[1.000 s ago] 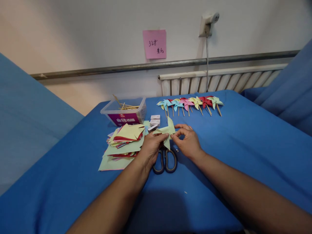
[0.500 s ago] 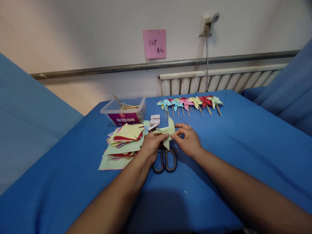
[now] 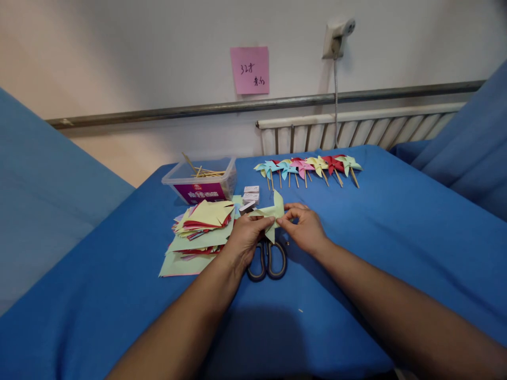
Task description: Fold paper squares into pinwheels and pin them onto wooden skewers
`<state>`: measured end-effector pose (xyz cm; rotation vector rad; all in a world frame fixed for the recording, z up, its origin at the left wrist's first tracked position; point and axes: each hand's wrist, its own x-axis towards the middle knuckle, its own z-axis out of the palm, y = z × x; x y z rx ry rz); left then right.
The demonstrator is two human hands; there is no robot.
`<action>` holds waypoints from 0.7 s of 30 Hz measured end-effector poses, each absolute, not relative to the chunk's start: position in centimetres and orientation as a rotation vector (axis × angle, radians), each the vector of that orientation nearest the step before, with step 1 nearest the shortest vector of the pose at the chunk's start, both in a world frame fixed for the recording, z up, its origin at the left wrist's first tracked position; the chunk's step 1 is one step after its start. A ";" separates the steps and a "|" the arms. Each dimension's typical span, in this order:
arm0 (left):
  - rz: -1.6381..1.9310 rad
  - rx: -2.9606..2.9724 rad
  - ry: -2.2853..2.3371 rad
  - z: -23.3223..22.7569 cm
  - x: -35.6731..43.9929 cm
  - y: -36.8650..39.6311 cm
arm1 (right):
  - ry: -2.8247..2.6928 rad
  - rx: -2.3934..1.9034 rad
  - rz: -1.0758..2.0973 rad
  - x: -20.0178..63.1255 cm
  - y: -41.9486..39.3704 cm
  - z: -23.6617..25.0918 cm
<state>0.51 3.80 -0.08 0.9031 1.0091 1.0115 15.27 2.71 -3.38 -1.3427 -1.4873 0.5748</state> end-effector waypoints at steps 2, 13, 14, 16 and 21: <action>0.997 0.905 1.011 -0.1 0.5 3.8 | -1.495 -1.347 0.574 15.3 2.7 -3.4; 0.995 0.907 1.048 0.1 0.5 3.6 | -1.479 -1.320 0.594 15.1 2.6 -3.3; 0.999 0.902 1.044 0.1 0.6 3.6 | -1.472 -1.320 0.596 15.0 2.6 -3.3; 1.003 0.895 1.035 0.1 0.6 3.6 | -1.466 -1.321 0.601 15.0 2.6 -3.4; 0.993 0.885 1.029 -0.1 0.6 3.7 | -1.460 -1.331 0.613 15.0 2.7 -3.5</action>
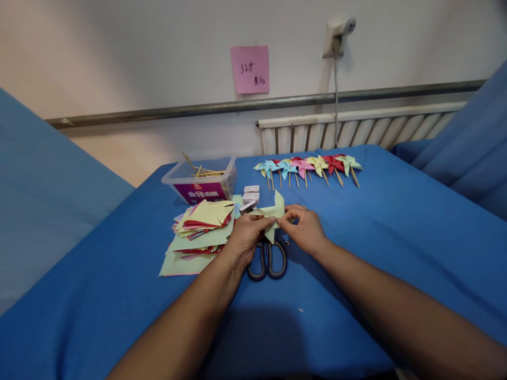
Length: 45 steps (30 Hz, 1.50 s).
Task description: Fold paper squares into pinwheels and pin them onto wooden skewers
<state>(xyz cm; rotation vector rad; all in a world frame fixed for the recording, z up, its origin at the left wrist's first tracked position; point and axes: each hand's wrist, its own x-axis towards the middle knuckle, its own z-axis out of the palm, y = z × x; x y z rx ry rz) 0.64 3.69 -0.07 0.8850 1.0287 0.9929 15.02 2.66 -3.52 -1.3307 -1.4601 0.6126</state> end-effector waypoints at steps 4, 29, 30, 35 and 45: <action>0.990 0.894 1.064 -0.2 0.6 3.7 | -1.467 -1.336 0.624 15.0 2.6 -3.5; 0.914 1.243 1.171 1.3 0.2 3.3 | -0.942 -0.915 1.407 15.0 2.3 -2.1; 0.914 1.270 1.179 1.3 0.3 3.2 | -0.962 -0.938 1.392 14.9 2.3 -2.2; 1.029 1.161 1.128 0.8 0.5 3.2 | -0.907 -0.977 1.283 14.5 2.4 -2.2; 1.054 0.937 1.065 0.0 1.3 2.9 | -0.740 -0.885 1.259 14.0 2.0 -2.2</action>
